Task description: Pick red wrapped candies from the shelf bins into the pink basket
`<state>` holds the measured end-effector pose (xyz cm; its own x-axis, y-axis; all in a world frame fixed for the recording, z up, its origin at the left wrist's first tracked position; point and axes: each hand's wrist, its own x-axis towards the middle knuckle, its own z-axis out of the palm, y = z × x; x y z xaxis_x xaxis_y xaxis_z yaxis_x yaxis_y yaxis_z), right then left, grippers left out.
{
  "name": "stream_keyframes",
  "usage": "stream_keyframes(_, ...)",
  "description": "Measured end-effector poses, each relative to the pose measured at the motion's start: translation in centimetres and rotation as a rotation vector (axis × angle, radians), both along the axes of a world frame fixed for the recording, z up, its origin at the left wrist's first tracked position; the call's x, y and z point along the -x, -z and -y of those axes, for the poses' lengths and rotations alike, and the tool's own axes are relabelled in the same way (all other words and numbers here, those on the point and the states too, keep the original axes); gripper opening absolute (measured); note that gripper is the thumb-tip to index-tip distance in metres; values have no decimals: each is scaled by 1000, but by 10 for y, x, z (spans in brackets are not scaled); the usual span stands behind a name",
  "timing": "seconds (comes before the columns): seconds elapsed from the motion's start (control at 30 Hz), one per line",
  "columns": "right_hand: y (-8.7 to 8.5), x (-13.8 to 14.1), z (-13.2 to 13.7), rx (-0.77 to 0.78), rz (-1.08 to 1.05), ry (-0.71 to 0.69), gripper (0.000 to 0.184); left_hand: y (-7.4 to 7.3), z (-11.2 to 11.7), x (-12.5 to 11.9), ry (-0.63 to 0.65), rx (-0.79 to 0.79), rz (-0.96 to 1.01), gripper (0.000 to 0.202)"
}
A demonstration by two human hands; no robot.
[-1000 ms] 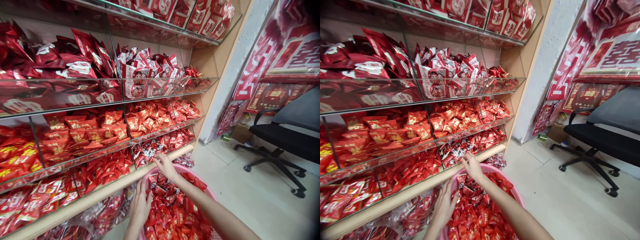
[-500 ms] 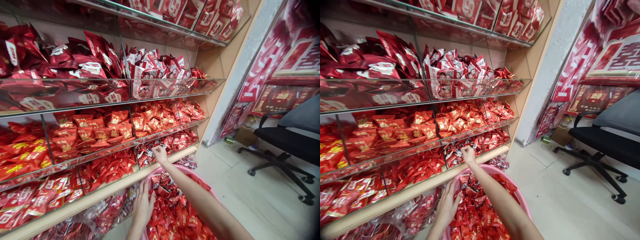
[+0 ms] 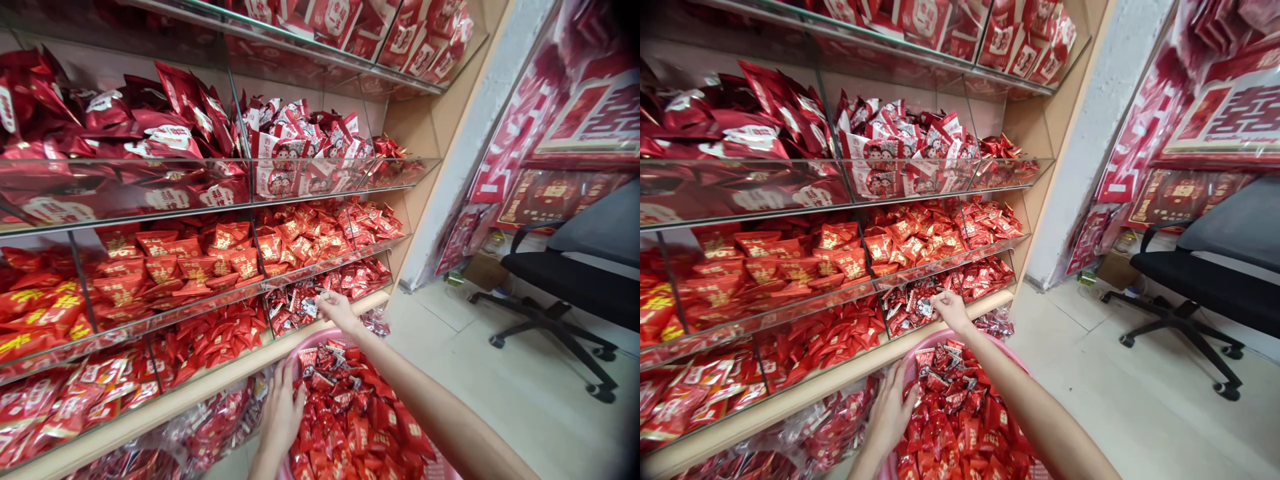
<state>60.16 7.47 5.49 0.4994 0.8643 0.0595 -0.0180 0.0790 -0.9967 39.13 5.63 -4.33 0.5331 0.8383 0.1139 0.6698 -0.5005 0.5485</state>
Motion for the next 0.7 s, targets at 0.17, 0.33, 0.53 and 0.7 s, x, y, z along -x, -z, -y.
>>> stream_keyframes(0.17,-7,-7,32,59,104,-250,32,0,0,0,0,-6,20,52)
stream_keyframes(0.33,3,-14,60,197,257,-498,28,-3,1,-1,10,7,6,52)
stream_keyframes(0.53,4,-19,75,338,593,-575,11,-3,1,0,0,-8,4,51)
stream_keyframes(0.7,1,-16,79,311,970,-486,9,-5,1,-1,5,4,-24,52)
